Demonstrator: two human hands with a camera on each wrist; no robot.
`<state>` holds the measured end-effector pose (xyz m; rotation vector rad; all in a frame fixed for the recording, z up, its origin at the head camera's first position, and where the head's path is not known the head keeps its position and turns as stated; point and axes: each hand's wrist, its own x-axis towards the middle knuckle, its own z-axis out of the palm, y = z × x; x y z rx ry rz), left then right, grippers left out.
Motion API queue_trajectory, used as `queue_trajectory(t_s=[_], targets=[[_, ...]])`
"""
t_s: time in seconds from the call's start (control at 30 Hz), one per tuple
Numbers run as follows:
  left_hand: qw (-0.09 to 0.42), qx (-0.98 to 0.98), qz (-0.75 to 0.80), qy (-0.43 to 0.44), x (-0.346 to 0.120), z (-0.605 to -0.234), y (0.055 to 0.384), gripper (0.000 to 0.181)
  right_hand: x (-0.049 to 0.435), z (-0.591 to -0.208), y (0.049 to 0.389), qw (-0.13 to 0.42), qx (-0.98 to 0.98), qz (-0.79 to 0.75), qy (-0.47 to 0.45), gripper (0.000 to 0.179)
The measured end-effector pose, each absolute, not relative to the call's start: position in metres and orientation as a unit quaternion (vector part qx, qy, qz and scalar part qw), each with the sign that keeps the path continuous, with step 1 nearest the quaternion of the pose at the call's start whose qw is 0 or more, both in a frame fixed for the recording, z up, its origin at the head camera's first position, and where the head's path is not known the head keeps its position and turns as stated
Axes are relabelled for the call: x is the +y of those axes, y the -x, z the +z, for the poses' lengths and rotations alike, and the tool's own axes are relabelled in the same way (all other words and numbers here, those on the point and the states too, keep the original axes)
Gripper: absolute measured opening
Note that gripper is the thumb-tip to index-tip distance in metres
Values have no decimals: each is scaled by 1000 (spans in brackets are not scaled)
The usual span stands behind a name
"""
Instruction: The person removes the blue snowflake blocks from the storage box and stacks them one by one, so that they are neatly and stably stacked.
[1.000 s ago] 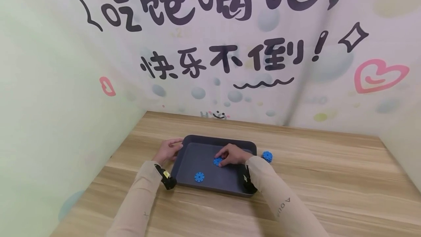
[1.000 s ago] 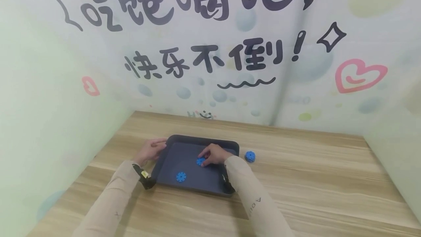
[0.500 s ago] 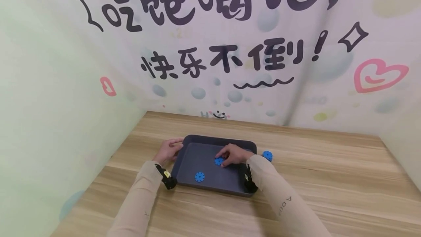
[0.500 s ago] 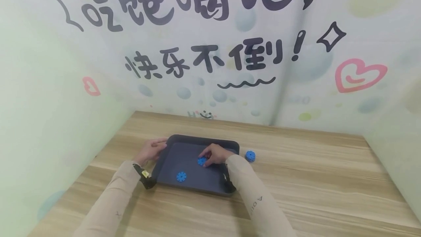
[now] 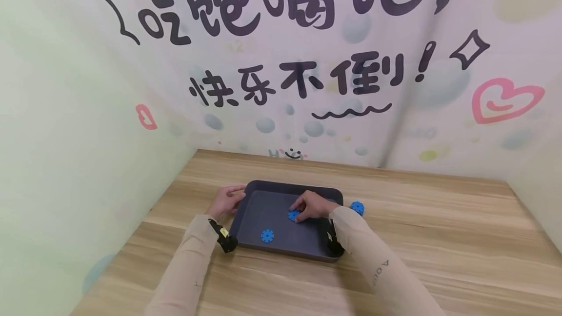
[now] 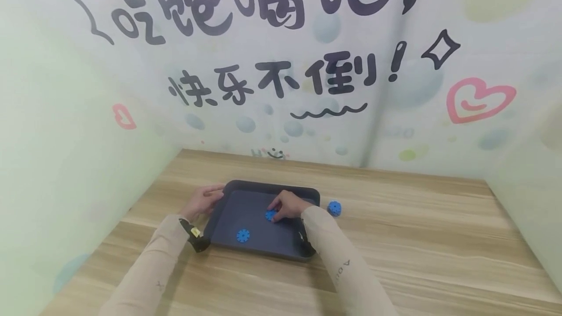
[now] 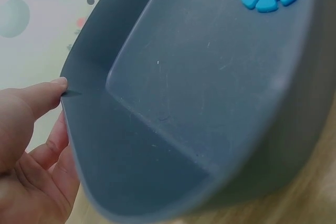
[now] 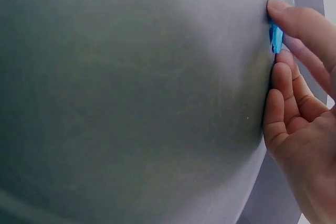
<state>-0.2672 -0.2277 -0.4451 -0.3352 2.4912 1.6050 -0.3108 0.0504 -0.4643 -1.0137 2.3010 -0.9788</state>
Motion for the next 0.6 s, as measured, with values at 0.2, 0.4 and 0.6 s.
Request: queue_trajectory(t_s=[0.2,0.4,0.6], targets=[[74,830,541,115,-226,-448,267,34,49,-457,303,208,851,-337,345,29],[74,823,552,112,-228,-450,268,35,48,-446,298,183,860,-317,355,29],[79,827,546,109,-229,-448,268,35,50,-427,297,167,849,-333,375,28]])
